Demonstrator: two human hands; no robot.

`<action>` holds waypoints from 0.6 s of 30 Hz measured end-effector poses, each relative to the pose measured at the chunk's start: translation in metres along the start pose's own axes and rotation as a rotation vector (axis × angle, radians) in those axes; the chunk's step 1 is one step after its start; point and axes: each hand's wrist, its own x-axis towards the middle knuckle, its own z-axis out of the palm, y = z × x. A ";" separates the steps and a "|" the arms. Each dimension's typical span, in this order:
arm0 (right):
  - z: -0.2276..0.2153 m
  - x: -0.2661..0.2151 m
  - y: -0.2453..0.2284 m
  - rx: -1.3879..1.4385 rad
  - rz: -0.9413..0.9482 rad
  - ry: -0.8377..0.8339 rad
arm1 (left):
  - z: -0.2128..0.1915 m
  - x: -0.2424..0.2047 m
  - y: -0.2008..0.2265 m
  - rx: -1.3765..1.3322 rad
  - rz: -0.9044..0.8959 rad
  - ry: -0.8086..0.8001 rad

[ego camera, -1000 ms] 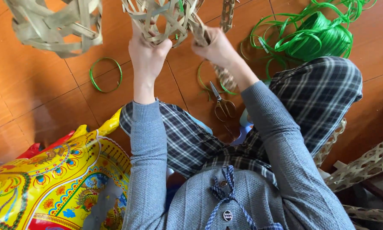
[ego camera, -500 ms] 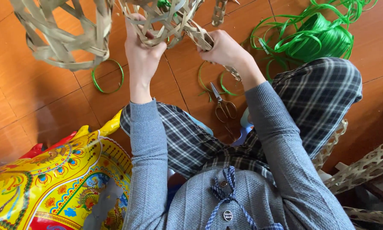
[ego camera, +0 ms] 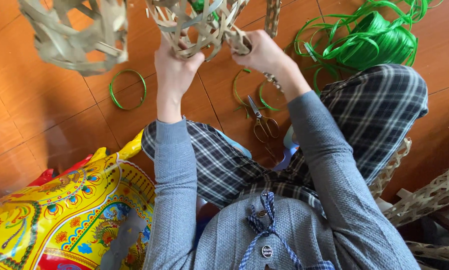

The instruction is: Weaving and assembling a decorative animal figure using strips and plastic ties

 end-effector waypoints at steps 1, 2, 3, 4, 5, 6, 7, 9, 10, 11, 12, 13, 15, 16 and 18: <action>-0.003 0.001 0.000 -0.021 -0.020 0.029 | 0.004 0.001 -0.002 0.021 0.024 0.004; -0.006 0.001 -0.001 -0.044 -0.039 0.058 | 0.008 0.001 -0.005 0.039 0.047 0.007; -0.001 0.002 -0.004 -0.043 -0.034 0.055 | 0.017 0.000 -0.003 0.037 0.042 0.005; 0.003 0.003 -0.006 0.134 -0.049 0.057 | 0.026 -0.001 -0.001 -0.060 0.075 0.093; 0.007 0.004 -0.008 0.311 -0.063 0.059 | 0.035 -0.002 0.001 -0.157 0.108 0.181; 0.008 0.005 -0.003 0.311 -0.057 0.060 | 0.040 -0.002 0.001 -0.161 0.104 0.177; 0.009 0.005 0.002 0.293 -0.094 0.082 | 0.045 -0.003 0.001 -0.028 0.227 0.195; 0.009 0.010 0.009 0.277 -0.129 0.106 | 0.055 0.001 -0.007 0.103 0.349 0.207; 0.009 0.011 0.013 0.274 -0.169 0.148 | 0.061 0.003 -0.015 -0.027 0.260 0.145; 0.009 0.012 0.017 0.271 -0.208 0.190 | 0.066 0.004 -0.024 -0.156 0.169 0.082; 0.010 0.014 0.019 0.273 -0.204 0.195 | 0.067 0.005 -0.017 -0.157 0.168 0.076; 0.010 0.015 0.022 0.251 -0.185 0.248 | 0.068 0.007 -0.010 -0.229 0.200 0.102; 0.012 0.016 0.029 0.227 -0.160 0.307 | 0.076 0.010 -0.029 -0.305 0.231 0.122; 0.013 0.017 0.034 0.234 -0.151 0.326 | 0.082 0.013 -0.054 0.455 0.506 0.172; 0.014 0.018 0.039 0.240 -0.141 0.351 | 0.089 0.017 -0.077 1.222 0.763 0.217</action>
